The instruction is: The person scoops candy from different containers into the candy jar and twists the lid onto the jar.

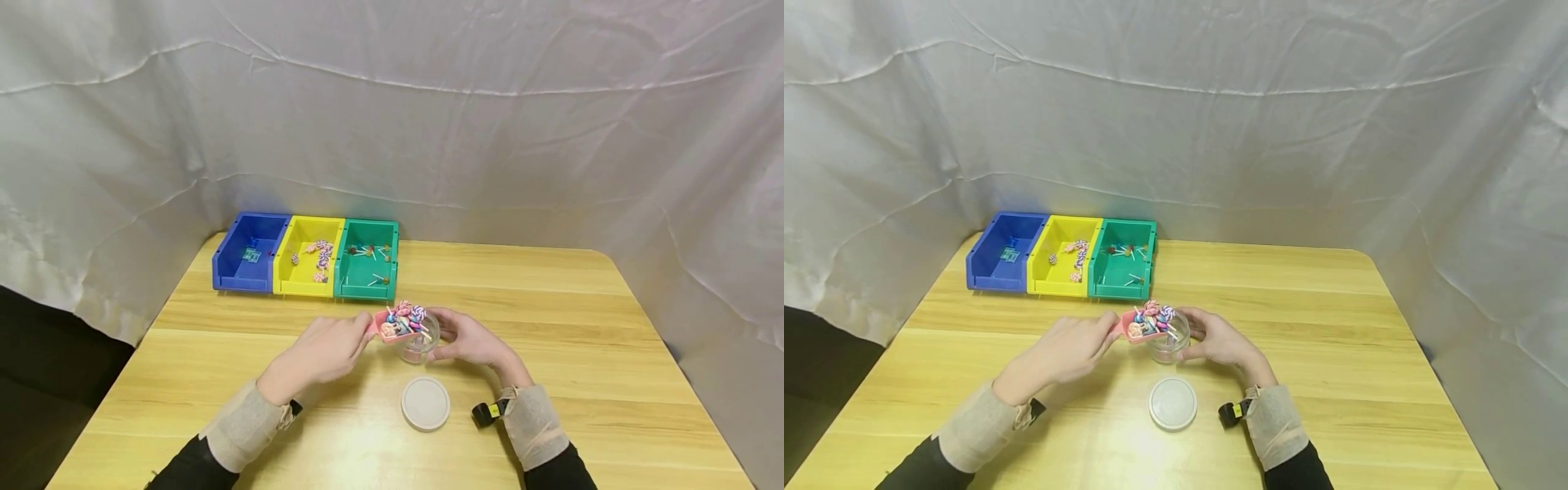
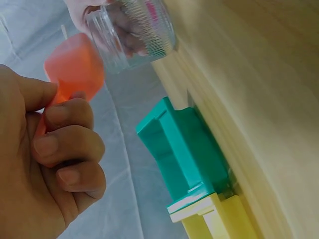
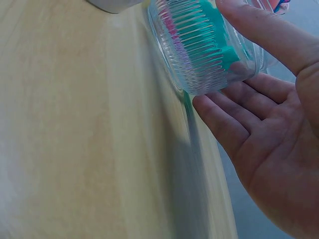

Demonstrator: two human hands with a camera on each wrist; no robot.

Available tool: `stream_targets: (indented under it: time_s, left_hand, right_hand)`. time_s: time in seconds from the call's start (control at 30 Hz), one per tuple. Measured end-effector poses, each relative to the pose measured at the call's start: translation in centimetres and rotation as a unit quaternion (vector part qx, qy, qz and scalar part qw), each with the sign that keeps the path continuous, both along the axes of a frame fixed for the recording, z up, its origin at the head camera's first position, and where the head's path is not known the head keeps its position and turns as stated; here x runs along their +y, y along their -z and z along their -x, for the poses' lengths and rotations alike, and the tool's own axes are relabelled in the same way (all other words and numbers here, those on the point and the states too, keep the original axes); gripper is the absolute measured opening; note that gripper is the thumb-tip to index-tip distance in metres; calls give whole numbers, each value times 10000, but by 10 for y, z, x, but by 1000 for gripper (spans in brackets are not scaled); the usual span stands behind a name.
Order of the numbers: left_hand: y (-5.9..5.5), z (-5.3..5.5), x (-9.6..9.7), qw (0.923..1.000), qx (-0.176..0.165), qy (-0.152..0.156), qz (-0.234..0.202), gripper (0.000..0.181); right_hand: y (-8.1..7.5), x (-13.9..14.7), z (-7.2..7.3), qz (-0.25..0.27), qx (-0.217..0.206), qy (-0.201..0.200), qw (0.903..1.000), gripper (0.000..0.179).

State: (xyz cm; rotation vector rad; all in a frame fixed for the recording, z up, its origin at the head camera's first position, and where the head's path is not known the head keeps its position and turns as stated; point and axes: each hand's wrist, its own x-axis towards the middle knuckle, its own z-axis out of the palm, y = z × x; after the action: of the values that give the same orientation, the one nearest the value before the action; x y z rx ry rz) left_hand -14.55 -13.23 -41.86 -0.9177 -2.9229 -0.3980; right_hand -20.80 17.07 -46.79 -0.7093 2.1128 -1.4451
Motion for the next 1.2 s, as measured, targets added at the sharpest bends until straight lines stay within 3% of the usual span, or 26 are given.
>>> stream_targets:
  time_s: [0.23, 0.7, 1.0, 1.2]
  left_hand:
    - [-8, 2, 4, 9997, -82, -62, 222, 24]
    - [-29, 6, 17, 9953, 668, 182, 674, 25]
    - [-44, 5, 24, 9942, 602, 147, 874, 27]
    - [-48, 8, 29, 9906, 769, 185, 1119, 20]
  right_hand:
    - [-1, -1, -1, 12, -5, -8, 10000, 95]
    - [0, 0, 0, -79, 8, 20, 10000, 93]
    - [0, 0, 3, 40, 38, -28, 10000, 91]
    - [1, -2, 1, 15, 33, 22, 10000, 90]
